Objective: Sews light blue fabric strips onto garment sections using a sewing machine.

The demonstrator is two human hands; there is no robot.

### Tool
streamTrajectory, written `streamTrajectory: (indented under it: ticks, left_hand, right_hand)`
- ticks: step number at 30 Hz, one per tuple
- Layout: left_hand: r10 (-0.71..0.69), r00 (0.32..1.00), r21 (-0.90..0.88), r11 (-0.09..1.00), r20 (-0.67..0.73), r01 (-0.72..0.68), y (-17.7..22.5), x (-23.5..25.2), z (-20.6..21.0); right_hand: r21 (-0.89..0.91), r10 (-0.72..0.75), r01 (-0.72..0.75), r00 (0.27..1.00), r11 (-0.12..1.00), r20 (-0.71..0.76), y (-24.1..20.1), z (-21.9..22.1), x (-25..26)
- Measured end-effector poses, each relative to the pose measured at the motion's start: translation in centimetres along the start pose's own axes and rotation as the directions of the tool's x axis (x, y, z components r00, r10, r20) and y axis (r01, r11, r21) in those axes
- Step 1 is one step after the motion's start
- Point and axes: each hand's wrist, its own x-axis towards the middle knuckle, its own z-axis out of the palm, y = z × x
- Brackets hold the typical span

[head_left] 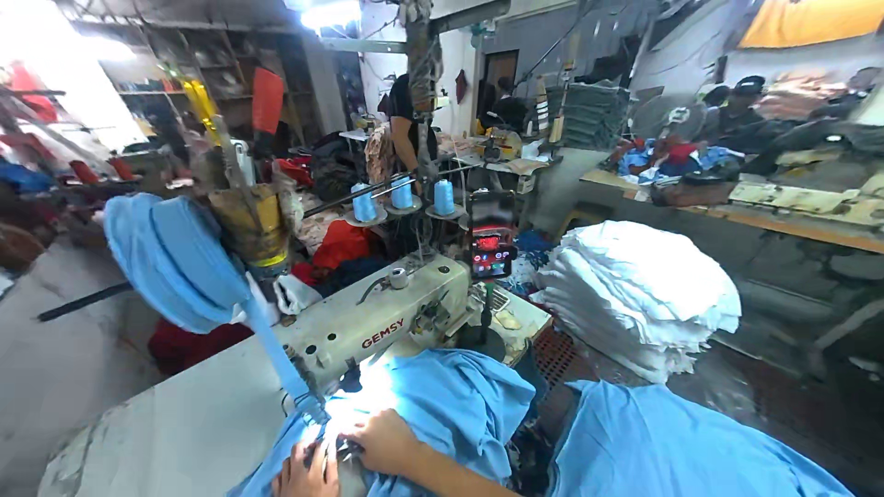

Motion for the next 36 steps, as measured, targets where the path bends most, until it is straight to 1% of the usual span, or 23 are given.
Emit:
streamTrajectory:
  ticks: [1, 3, 6, 8, 11, 15, 16, 18, 20, 21, 22, 24, 27, 29, 30, 32, 33, 36]
  left_hand:
    - [0.001, 1.000, -0.003, 1.000, -0.021, -0.001, 0.0, -0.2, 0.1]
    - [-0.019, 1.000, 0.011, 1.000, -0.021, 0.020, 0.0, -0.6, 0.0]
    - [-0.088, 0.995, 0.038, 0.996, 0.056, 0.086, 0.0, -0.6, -0.4]
    - [-0.127, 0.983, 0.059, 0.991, 0.131, 0.120, 0.1, -0.5, -0.6]
    - [-0.165, 0.961, 0.110, 0.984, 0.221, 0.143, 0.2, -0.3, -0.8]
    - [-0.219, 0.944, 0.090, 0.975, 0.246, 0.203, 0.6, 0.6, -1.1]
    - [-0.232, 0.936, 0.077, 0.973, 0.263, 0.220, 0.7, 1.0, -1.2]
    - [-0.252, 0.922, 0.032, 0.967, 0.295, 0.254, 0.7, 2.0, -1.3]
    - [-0.223, 0.949, 0.009, 0.974, 0.224, 0.227, 0.0, 3.0, -0.5]
    - [-0.213, 0.951, 0.013, 0.976, 0.225, 0.216, -0.4, 3.5, -0.3]
    - [-0.210, 0.943, 0.021, 0.977, 0.258, 0.212, -0.9, 4.0, -0.3]
    - [-0.186, 0.931, 0.043, 0.982, 0.313, 0.182, -1.7, 4.5, -0.3]
    - [-0.144, 0.919, 0.053, 0.990, 0.367, 0.134, -2.0, 3.3, -1.1]
    - [-0.134, 0.902, 0.051, 0.991, 0.411, 0.124, -1.5, 2.0, -1.9]
    - [-0.124, 0.906, 0.059, 0.992, 0.405, 0.109, -1.1, 1.2, -2.2]
    - [-0.059, 0.963, 0.038, 0.998, 0.264, 0.051, -0.9, -0.2, -1.8]
    - [-0.037, 0.973, 0.030, 0.999, 0.228, 0.031, -0.9, -0.6, -1.8]
    - [-0.001, 0.970, 0.017, 1.000, 0.245, -0.004, -0.6, -0.6, -2.1]
  right_hand:
    - [-0.007, 0.010, -0.010, 1.000, 1.000, 0.001, -0.1, 0.0, -0.1]
    - [-0.026, 0.028, -0.028, 1.000, 0.999, 0.006, -0.5, 0.2, -0.1]
    - [-0.090, 0.009, -0.013, 0.999, 0.996, -0.044, -0.7, 0.8, 0.4]
    - [-0.128, -0.009, 0.000, 0.997, 0.992, -0.072, -0.6, 1.3, 0.6]
    - [-0.172, -0.006, -0.005, 0.998, 0.985, -0.060, -0.7, 1.5, 0.9]
    - [-0.194, 0.014, -0.029, 0.997, 0.981, -0.078, -1.0, 1.5, 1.6]
    - [-0.173, 0.040, -0.050, 0.997, 0.984, -0.061, -1.2, 1.4, 2.0]
    - [-0.098, 0.150, -0.143, 0.986, 0.985, 0.076, -2.2, 0.4, 2.8]
    - [-0.018, 0.235, -0.237, 0.952, 0.971, 0.197, -3.1, -0.5, 3.7]
    - [-0.002, 0.261, -0.267, 0.941, 0.964, 0.214, -3.5, -0.7, 3.9]
    - [-0.003, 0.281, -0.287, 0.936, 0.958, 0.210, -3.9, -0.8, 3.9]
    - [-0.057, 0.299, -0.294, 0.942, 0.954, 0.152, -4.5, -0.5, 3.6]
    - [-0.119, 0.278, -0.273, 0.960, 0.955, 0.025, -4.6, 0.8, 2.4]
    - [-0.129, 0.221, -0.226, 0.974, 0.965, -0.056, -4.1, 1.6, 1.6]
    - [-0.136, 0.183, -0.193, 0.979, 0.972, -0.085, -3.6, 2.0, 1.3]
    - [-0.133, 0.100, -0.116, 0.988, 0.984, -0.118, -2.7, 2.1, 1.2]
    - [-0.124, 0.053, -0.068, 0.991, 0.990, -0.121, -2.1, 2.0, 1.4]
    - [-0.076, -0.101, 0.094, 0.991, 0.993, -0.087, 0.4, 1.4, 2.5]
